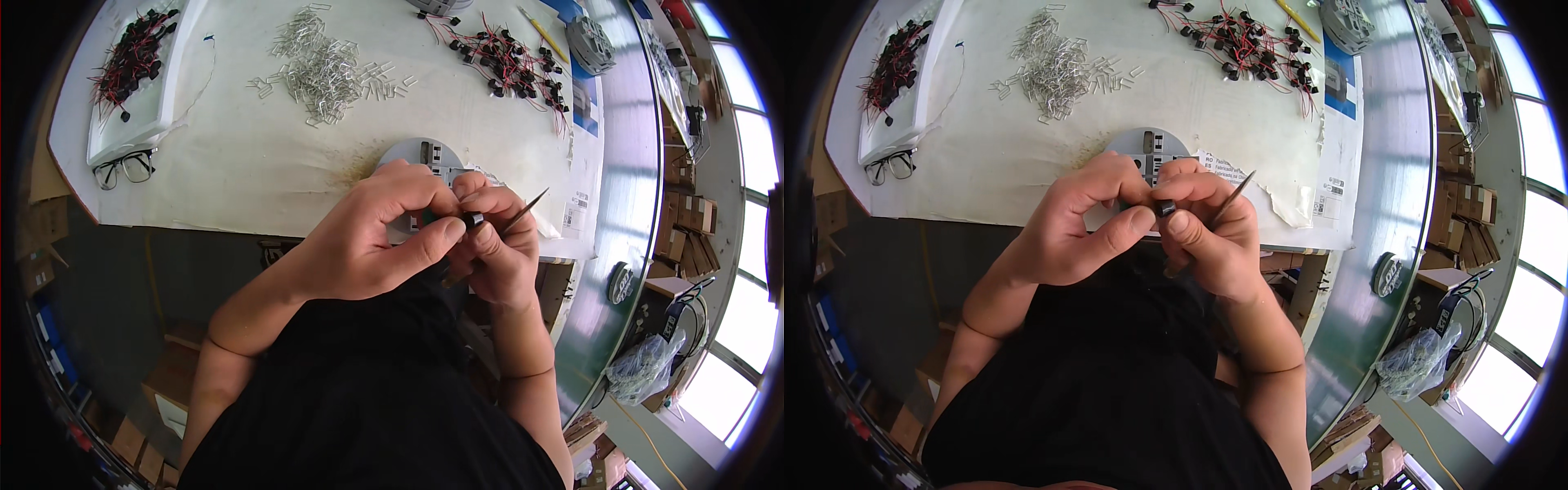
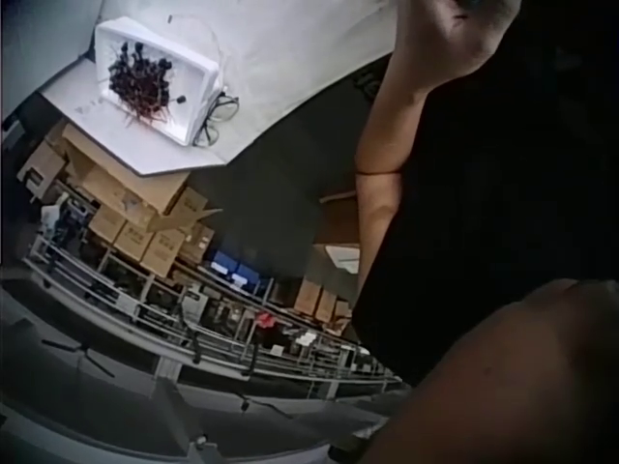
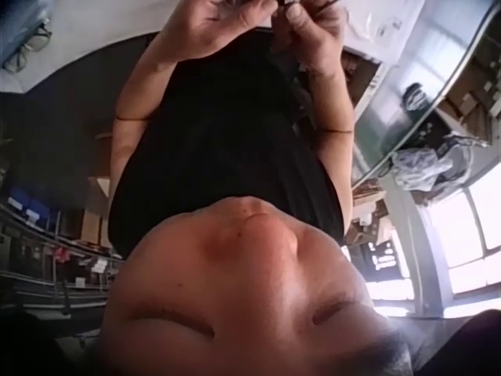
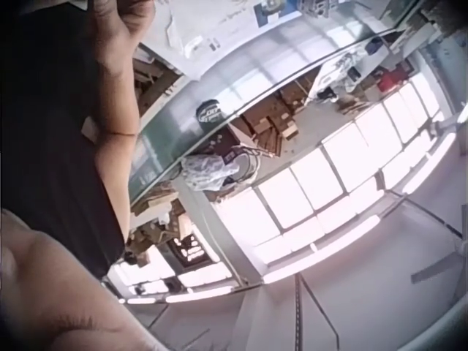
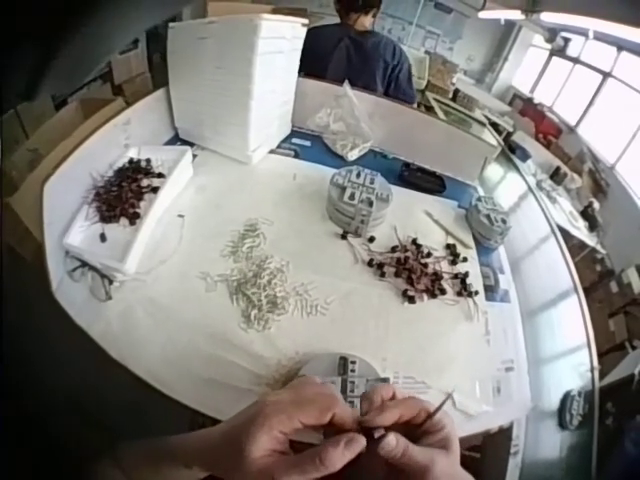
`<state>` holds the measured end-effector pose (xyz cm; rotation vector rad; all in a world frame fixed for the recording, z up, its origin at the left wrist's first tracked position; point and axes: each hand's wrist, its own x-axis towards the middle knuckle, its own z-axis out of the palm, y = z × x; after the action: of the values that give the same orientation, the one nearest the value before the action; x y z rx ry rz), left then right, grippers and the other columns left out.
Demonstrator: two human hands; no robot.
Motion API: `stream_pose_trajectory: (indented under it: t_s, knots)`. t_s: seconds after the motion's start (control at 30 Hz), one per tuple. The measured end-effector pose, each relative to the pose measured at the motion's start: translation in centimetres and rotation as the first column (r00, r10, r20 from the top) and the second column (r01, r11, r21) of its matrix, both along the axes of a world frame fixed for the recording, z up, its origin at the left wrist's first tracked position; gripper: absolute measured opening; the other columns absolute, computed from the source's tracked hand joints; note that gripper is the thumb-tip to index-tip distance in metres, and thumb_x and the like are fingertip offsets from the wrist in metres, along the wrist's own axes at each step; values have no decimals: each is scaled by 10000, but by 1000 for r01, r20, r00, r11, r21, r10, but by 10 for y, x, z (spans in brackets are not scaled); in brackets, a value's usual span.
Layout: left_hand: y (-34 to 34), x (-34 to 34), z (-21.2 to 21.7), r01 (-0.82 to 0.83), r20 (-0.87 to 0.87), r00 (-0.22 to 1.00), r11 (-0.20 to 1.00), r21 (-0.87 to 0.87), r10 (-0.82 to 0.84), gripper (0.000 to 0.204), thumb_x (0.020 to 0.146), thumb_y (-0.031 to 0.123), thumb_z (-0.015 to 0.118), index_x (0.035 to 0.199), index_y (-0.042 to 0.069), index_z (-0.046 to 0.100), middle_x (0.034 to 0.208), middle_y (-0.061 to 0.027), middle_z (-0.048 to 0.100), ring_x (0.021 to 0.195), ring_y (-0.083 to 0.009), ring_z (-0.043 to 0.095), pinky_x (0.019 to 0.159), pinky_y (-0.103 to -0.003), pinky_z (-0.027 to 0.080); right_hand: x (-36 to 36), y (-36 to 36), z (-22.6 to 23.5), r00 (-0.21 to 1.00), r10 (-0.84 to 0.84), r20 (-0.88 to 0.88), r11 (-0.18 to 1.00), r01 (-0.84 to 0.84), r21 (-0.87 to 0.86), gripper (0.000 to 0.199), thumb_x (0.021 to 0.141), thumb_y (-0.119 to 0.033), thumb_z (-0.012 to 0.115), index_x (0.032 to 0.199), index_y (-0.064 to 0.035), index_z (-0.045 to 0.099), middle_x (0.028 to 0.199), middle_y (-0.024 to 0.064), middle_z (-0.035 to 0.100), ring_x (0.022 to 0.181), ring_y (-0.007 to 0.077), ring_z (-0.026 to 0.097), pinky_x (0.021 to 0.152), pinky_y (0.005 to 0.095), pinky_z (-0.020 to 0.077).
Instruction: The person is assembling small wires into a circular component jig at a workstation.
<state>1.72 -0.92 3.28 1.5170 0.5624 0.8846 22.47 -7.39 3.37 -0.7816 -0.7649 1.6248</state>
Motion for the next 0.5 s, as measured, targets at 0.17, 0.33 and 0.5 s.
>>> stream_pose_trajectory:
  t_s: [0.17,0.33,0.5]
  knots:
    - [9,-10,2,-69,-131,988,992,105,83,154,907,173,781,847,70,682,813,-41,646,778,-235,542,799,-373,455,9,5,8,920,-106,378,988,55,142,194,958,20,765,1150,5,738,1181,119,595,786,145,640,680,275,542]
    - [6,-5,-7,-125,-354,899,924,362,260,141,823,170,800,800,100,679,787,-19,599,788,-241,537,769,-370,454,20,19,19,383,-197,903,943,-178,281,203,928,78,726,1097,-28,768,1149,99,626,812,126,624,635,263,499]
    - [-3,11,-19,-112,-428,772,764,635,469,108,795,171,792,792,131,692,789,-7,556,842,-233,559,753,-371,459,20,21,17,168,-163,972,949,-245,201,249,881,92,750,1078,-56,784,1090,78,659,818,176,688,629,310,529]
